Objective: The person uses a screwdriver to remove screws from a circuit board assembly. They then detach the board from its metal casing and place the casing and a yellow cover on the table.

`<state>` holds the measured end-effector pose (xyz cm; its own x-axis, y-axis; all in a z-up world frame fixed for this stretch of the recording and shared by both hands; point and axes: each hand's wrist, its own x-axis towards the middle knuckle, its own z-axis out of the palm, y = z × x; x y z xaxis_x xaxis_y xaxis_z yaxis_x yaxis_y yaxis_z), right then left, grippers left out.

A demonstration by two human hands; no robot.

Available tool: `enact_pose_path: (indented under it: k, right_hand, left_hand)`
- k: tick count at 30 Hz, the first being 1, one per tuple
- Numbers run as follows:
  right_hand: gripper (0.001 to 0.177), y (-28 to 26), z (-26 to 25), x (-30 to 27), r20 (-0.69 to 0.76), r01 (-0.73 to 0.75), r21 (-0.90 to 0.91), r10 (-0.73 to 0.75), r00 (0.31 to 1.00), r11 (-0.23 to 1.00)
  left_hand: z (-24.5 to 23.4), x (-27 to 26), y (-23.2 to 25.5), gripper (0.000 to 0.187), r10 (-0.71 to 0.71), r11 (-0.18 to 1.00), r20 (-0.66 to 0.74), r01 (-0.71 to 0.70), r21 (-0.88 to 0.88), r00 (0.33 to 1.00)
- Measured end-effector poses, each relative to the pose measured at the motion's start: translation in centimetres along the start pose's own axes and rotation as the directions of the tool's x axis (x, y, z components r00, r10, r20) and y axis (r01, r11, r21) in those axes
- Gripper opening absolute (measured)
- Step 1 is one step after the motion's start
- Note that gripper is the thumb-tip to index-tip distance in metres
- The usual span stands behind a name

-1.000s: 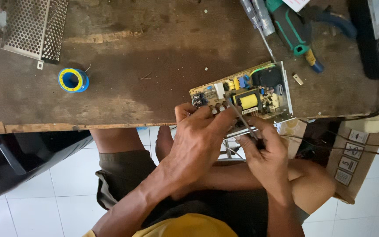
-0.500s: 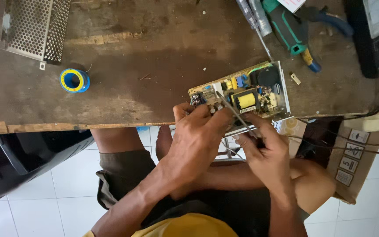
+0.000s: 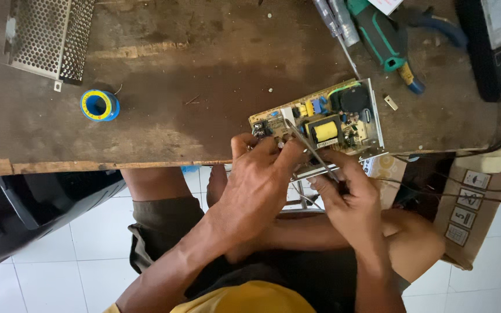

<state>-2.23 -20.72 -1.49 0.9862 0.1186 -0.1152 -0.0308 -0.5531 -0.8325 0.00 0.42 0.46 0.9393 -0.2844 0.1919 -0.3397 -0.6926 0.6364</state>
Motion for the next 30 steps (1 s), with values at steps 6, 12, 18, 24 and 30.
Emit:
enact_pose_path:
  k: [6, 12, 18, 24, 30]
  right_hand:
    - [0.059, 0.9, 2.2, -1.5, -0.172, -0.093, 0.167, 0.122, 0.978, 0.982]
    - [0.054, -0.7, 5.1, -2.5, -0.421, -0.117, 0.282, 0.233, 0.876, 0.952]
    - [0.016, 0.7, 6.5, -3.5, -0.511, -0.072, 0.114, 0.121, 0.851, 0.991]
    - [0.007, -2.0, 7.2, -3.2, -0.544, -0.161, 0.190, 0.240, 0.804, 0.969]
    - [0.010, -1.8, 8.2, -3.4, -0.482, -0.095, 0.483, 0.354, 0.802, 0.871]
  left_hand:
    - [0.6, 0.0, -0.3, 0.030, -0.042, 0.999, -0.013, 0.042, -0.008, 0.999]
    - [0.6, 0.4, 0.3, 0.012, -0.055, 0.998, -0.058, 0.053, -0.044, 0.997]
    - [0.7, 0.3, 0.0, 0.024, -0.077, 0.994, 0.013, 0.078, -0.075, 0.997]
    - [0.5, 0.6, 0.7, 0.022, -0.118, 0.977, 0.030, 0.122, -0.173, 0.992]
    - [1.3, 0.4, 0.7, 0.026, -0.135, 0.980, -0.016, 0.131, -0.151, 0.991]
